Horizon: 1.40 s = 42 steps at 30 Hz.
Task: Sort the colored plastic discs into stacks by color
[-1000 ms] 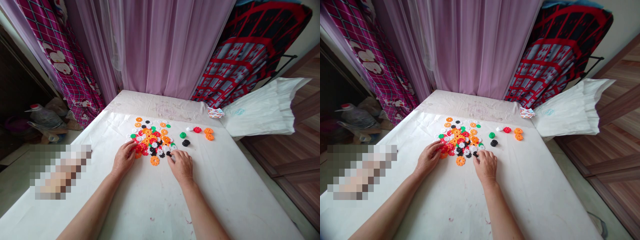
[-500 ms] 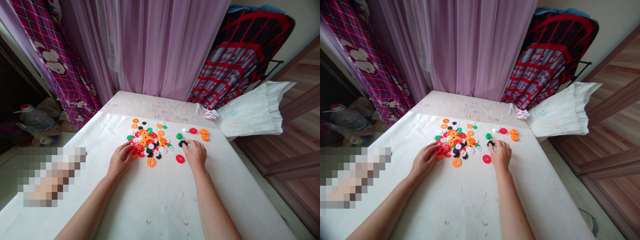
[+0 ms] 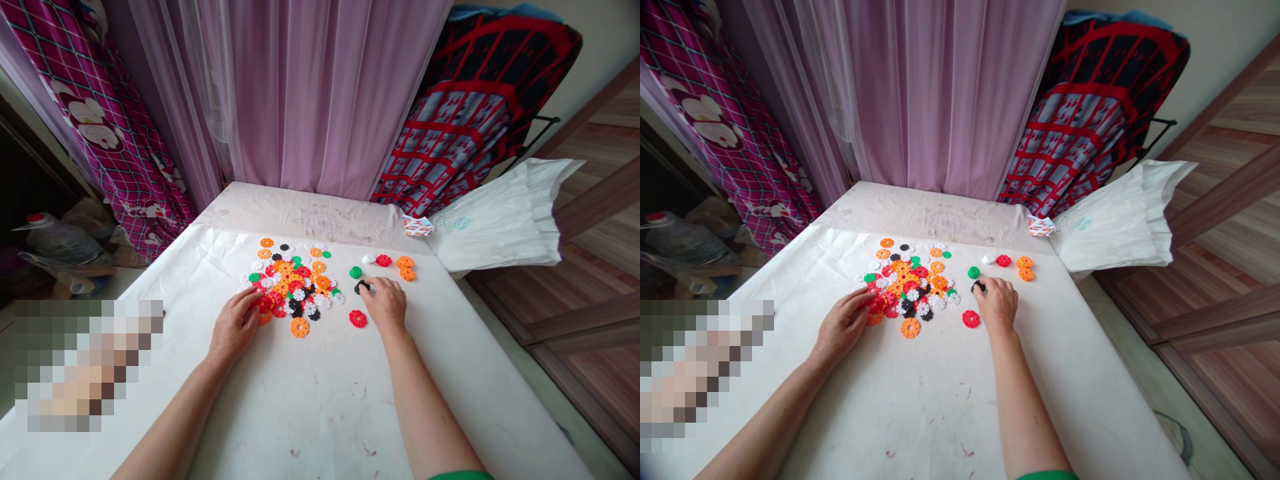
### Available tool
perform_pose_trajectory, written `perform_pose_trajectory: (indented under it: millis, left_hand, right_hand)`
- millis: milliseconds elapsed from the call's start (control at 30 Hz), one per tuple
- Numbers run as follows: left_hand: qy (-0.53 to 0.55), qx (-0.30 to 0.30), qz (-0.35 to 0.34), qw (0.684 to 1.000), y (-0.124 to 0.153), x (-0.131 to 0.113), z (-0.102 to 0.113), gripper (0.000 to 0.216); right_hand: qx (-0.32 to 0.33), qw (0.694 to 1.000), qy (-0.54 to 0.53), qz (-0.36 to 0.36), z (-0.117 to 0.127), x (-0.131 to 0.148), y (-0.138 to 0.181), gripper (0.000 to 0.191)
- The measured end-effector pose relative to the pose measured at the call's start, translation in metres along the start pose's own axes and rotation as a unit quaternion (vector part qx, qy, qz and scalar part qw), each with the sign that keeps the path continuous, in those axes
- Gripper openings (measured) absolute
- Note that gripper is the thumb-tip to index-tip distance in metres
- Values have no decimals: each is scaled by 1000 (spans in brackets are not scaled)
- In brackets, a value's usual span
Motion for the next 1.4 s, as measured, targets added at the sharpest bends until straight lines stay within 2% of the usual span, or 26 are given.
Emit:
perform_pose_trajectory:
  millis: [167, 300, 533, 667, 867, 1167, 1300, 1400]
  left_hand:
    - [5, 0, 3, 1000, 0, 1, -1, 30]
    - [2, 0, 7, 1000, 0, 1, -2, 31]
    - [0, 4, 8, 1000, 0, 1, -2, 31]
    - [2, 2, 1, 1000, 0, 0, -2, 30]
    - [2, -1, -2, 1000, 1, 0, -3, 30]
    - [-5, 2, -10, 1000, 0, -1, -2, 30]
    - [-11, -4, -17, 1000, 0, -2, -1, 30]
    - [-13, -4, -12, 1000, 0, -1, -1, 30]
  right_hand:
    - [-10, 999, -34, 8, 13, 5, 7, 19]
    - [-6, 995, -87, 52, 18, 27, 30, 21]
    - [85, 977, -143, 130, 8, 92, 71, 11]
    - [128, 974, -121, 143, -3, 111, 78, 12]
    - [129, 977, -84, 146, -10, 115, 79, 12]
    - [135, 982, -71, 108, -13, 113, 79, 10]
    - [119, 983, -98, 96, -5, 108, 75, 13]
    - [94, 985, -118, 88, 8, 93, 76, 12]
Point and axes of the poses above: each hand's wrist, its own y-axis away from the middle knuckle, its own z-axis out of the back of the hand, x = y × z, the point moved 7 cm from there along -y, towards the middle knuckle, and after that the axes turned 11 degrees about -z, right-handed, at the moved point
